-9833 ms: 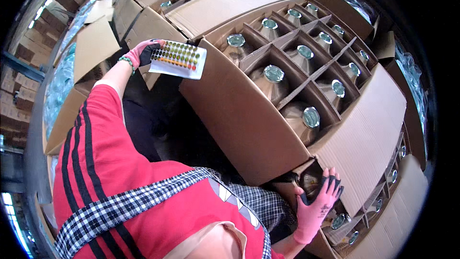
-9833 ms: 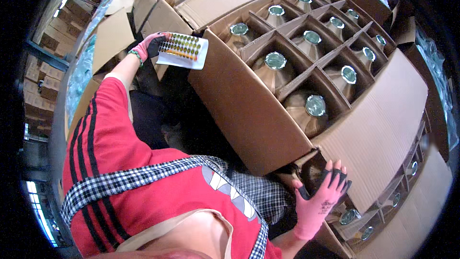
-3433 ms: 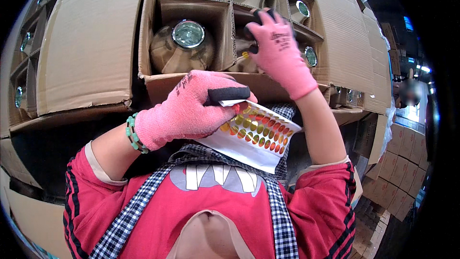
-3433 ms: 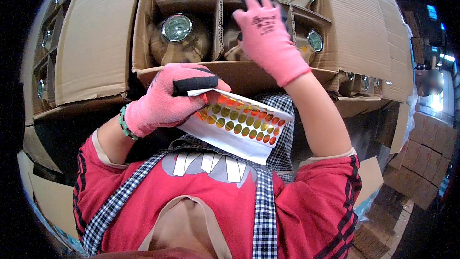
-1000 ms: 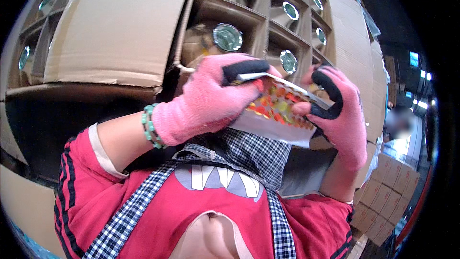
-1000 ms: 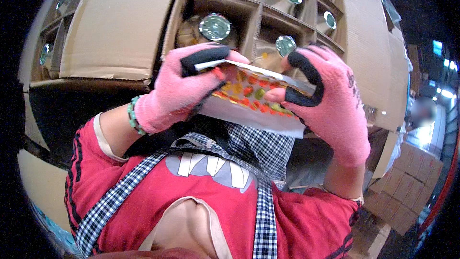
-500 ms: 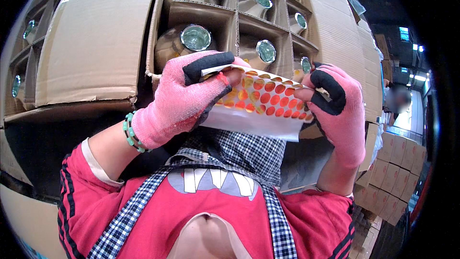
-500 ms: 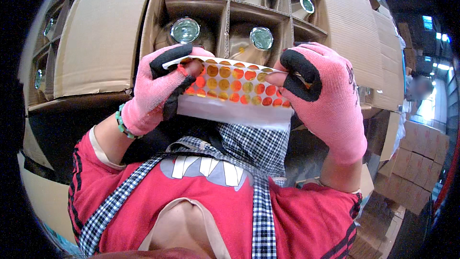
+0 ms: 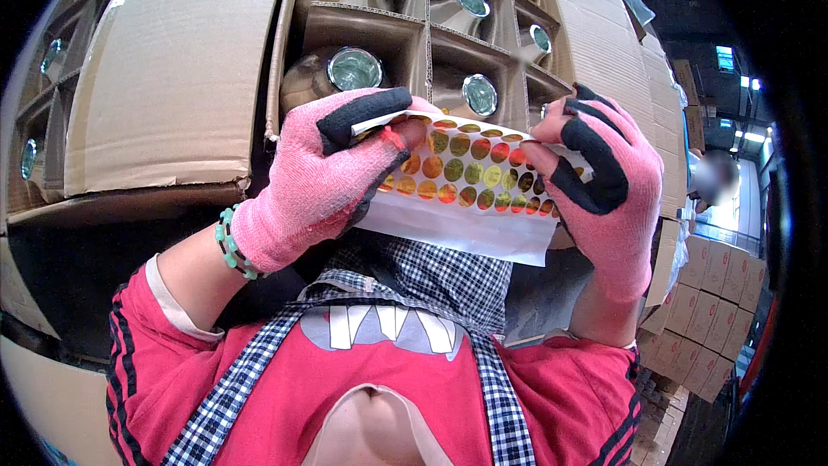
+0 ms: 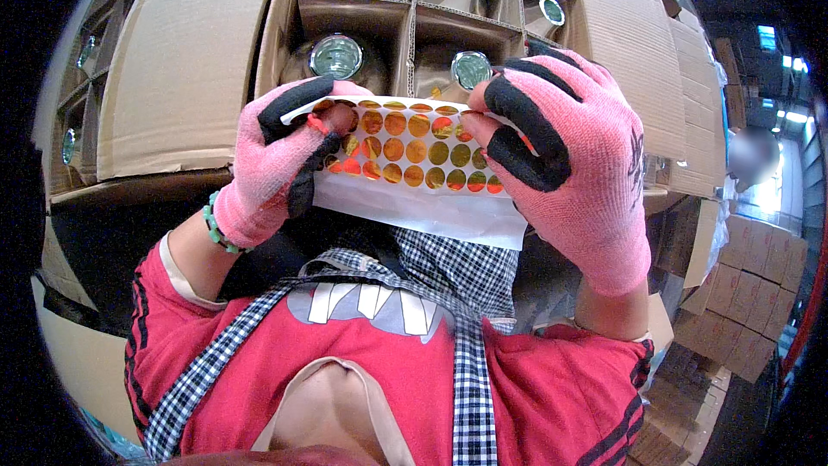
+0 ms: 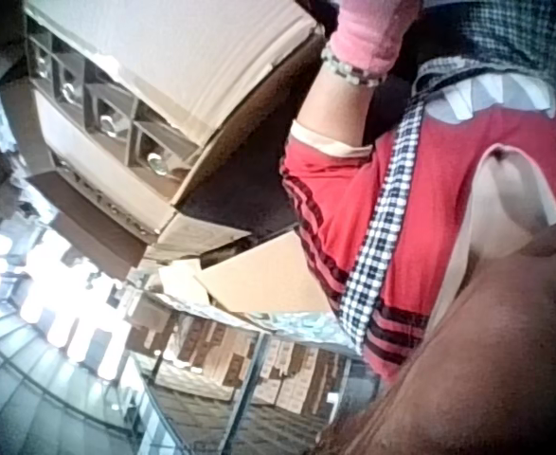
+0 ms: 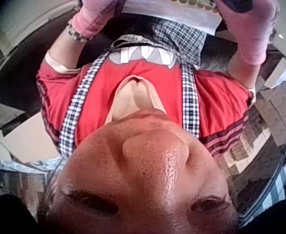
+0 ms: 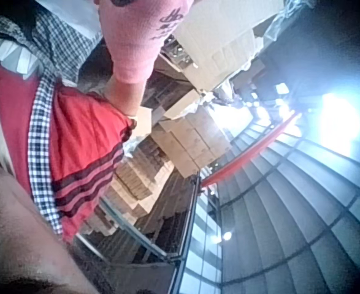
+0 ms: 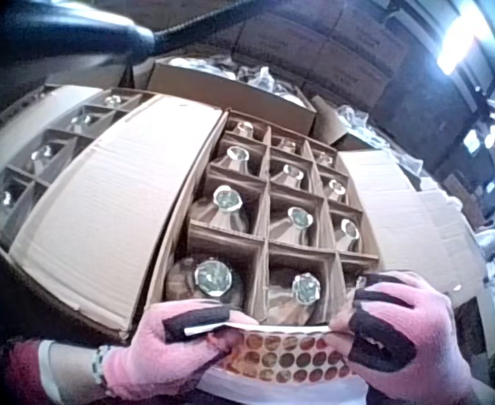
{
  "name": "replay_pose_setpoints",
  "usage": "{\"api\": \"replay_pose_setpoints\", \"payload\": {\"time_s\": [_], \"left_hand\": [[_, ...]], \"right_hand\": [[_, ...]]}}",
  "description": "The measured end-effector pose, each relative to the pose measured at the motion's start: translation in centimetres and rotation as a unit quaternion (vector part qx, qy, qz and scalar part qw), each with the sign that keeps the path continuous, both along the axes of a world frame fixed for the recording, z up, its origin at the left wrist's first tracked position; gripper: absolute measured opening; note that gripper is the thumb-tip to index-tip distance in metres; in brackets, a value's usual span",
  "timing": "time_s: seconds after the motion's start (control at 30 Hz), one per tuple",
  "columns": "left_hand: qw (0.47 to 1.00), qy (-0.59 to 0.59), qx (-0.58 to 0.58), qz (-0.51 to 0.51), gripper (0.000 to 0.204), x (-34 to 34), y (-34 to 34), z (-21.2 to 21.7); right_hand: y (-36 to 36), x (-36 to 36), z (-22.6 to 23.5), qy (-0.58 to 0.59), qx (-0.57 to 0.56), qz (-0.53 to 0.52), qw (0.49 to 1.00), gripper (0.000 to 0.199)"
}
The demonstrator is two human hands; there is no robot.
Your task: The person applies round holographic stickers to the lids of glass jars arranged in a cardboard box. They peel individual stickers from a sheet and press them onto the jar tops one by one.
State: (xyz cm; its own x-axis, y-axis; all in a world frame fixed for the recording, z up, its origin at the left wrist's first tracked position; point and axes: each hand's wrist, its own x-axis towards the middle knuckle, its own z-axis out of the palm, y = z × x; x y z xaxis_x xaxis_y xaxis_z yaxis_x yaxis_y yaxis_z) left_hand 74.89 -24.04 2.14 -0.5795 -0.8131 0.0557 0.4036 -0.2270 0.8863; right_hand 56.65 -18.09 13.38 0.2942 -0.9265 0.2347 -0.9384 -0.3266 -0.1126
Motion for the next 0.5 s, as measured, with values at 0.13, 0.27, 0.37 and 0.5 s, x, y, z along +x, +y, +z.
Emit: {"api": "replay_pose_setpoints", "payload": {"time_s": [0.13,0.27,0.37,0.5], "left_hand": [[0.999,0.037,0.005,0.02,0.018,-0.6,0.1,-0.8],[0.999,0.031,0.037,0.016,0.018,-0.7,0.0,-1.5],[0.999,-0.002,0.03,0.012,0.018,-0.7,-0.3,-1.4],[0.999,-0.036,-0.003,0.025,0.017,-1.3,-0.9,-1.7]], "right_hand": [[0.3,-0.3,-0.7,0.018,-0.034,0.011,0.999,0.018],[0.1,-1.4,-1.4,-0.016,-0.005,0.027,0.999,0.021],[-1.8,-4.2,-2.2,-0.29,0.036,-0.01,0.956,0.011],[-8.8,-13.9,-5.3,-0.219,0.034,-0.122,0.967,0.016]]}}
